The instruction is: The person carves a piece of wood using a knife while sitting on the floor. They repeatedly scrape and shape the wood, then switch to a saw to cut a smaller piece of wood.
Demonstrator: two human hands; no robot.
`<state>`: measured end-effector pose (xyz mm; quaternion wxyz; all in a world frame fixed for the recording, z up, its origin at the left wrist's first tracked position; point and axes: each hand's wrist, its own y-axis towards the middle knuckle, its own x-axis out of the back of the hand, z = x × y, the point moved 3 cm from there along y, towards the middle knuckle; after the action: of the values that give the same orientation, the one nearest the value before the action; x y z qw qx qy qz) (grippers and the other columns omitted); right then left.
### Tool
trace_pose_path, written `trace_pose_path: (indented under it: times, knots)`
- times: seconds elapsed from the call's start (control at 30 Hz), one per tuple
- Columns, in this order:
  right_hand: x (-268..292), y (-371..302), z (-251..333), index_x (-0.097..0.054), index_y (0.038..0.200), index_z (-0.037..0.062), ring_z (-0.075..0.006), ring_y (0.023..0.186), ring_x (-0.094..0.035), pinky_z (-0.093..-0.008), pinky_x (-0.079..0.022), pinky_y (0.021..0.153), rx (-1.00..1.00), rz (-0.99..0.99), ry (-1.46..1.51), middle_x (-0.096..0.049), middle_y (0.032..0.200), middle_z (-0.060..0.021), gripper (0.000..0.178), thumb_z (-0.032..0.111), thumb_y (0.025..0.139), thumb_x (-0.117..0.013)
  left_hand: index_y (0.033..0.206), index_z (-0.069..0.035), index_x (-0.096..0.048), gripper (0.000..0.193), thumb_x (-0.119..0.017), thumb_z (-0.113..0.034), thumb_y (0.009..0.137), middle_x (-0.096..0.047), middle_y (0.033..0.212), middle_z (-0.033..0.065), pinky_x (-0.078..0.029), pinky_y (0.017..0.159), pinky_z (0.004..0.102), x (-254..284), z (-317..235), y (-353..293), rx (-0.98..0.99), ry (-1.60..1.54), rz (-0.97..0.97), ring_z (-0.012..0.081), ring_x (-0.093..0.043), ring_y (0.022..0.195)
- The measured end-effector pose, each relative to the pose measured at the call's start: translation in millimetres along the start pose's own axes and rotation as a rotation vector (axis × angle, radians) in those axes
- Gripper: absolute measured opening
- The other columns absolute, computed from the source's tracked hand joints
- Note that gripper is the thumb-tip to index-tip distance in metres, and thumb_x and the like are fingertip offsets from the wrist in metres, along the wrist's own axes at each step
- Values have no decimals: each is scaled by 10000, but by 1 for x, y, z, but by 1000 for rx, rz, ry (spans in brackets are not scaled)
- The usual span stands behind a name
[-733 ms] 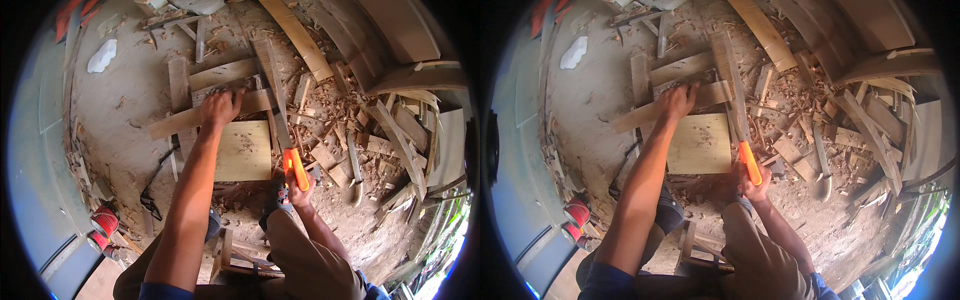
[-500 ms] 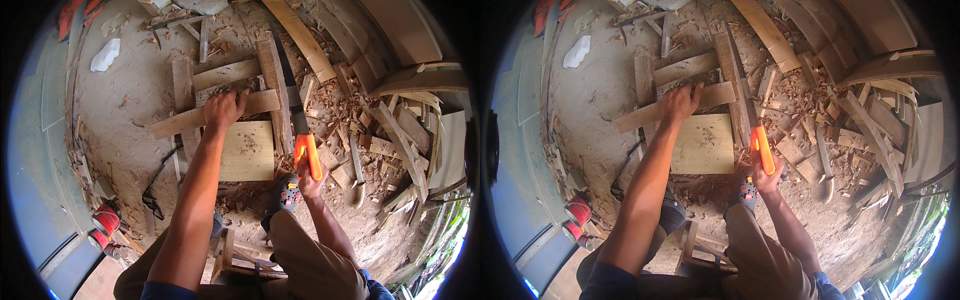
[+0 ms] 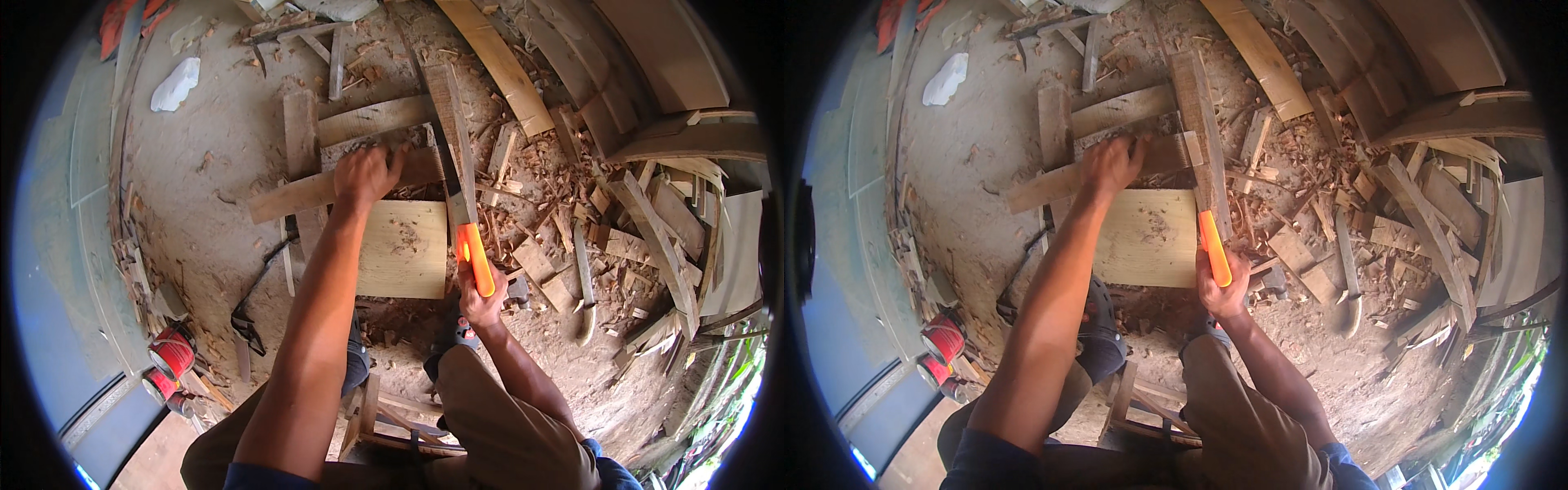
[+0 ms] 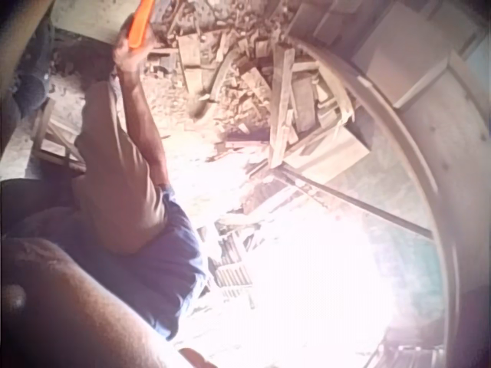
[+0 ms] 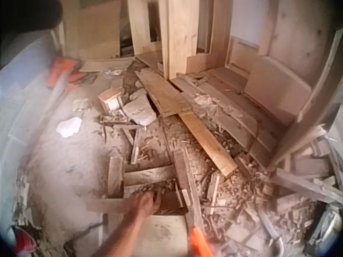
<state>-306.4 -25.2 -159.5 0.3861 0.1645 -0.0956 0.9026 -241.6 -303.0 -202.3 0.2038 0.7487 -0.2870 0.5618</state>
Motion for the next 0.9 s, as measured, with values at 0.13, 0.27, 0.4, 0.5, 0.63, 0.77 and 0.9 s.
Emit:
trace_pose_path:
  times: [0.13,0.27,0.4,0.5,0.63,0.77,0.9]
  knots:
    - [0,-5,2,-589,780,7,-249,468,-492,-366,-394,486,23,21,-35,-507,569,-110,166,103,901,-650,793,-70,-738,617,-429,-559,1009,-712,723,214,-592,662,452,-2,1,1,0,5,-6,352,-729,700]
    - [1,-17,-2,-606,796,2,-222,474,-504,-352,-407,490,-19,20,-24,-515,573,-106,155,104,899,-661,798,-67,-740,620,-425,-558,1008,-714,732,214,-591,683,468,2,-4,2,15,-12,32,362,-731,718]
    - [0,-19,0,-622,815,-5,-225,486,-532,-350,-438,505,4,-7,-47,-529,590,-119,178,149,897,-661,792,-60,-739,617,-433,-552,1003,-717,747,213,-591,691,471,2,-1,2,18,-20,29,365,-732,731]
    - [5,-14,6,-626,826,-8,-232,497,-548,-349,-448,511,-2,18,-30,-541,607,-125,220,195,908,-642,771,-67,-738,592,-457,-537,996,-715,736,206,-592,674,466,1,-1,1,9,-19,4,358,-732,719]
    - [3,-18,4,-624,835,-10,-254,501,-550,-361,-445,515,51,47,-87,-540,608,-131,229,202,921,-638,742,-85,-737,538,-498,-503,981,-707,695,187,-590,626,447,-1,0,0,-32,-4,-44,334,-728,672]
    - [-4,-28,-2,-604,812,-7,-262,494,-531,-368,-435,509,-65,14,-40,-536,604,-134,213,166,924,-657,716,-96,-734,512,-517,-481,973,-701,669,175,-586,594,433,-4,1,1,-38,8,-75,322,-721,637]
    - [-5,-27,-1,-568,757,5,-254,470,-499,-366,-417,491,-9,22,-14,-522,578,-127,239,144,923,-672,717,-91,-737,542,-500,-503,978,-706,690,187,-589,619,440,-2,2,0,-49,8,-63,333,-725,662]
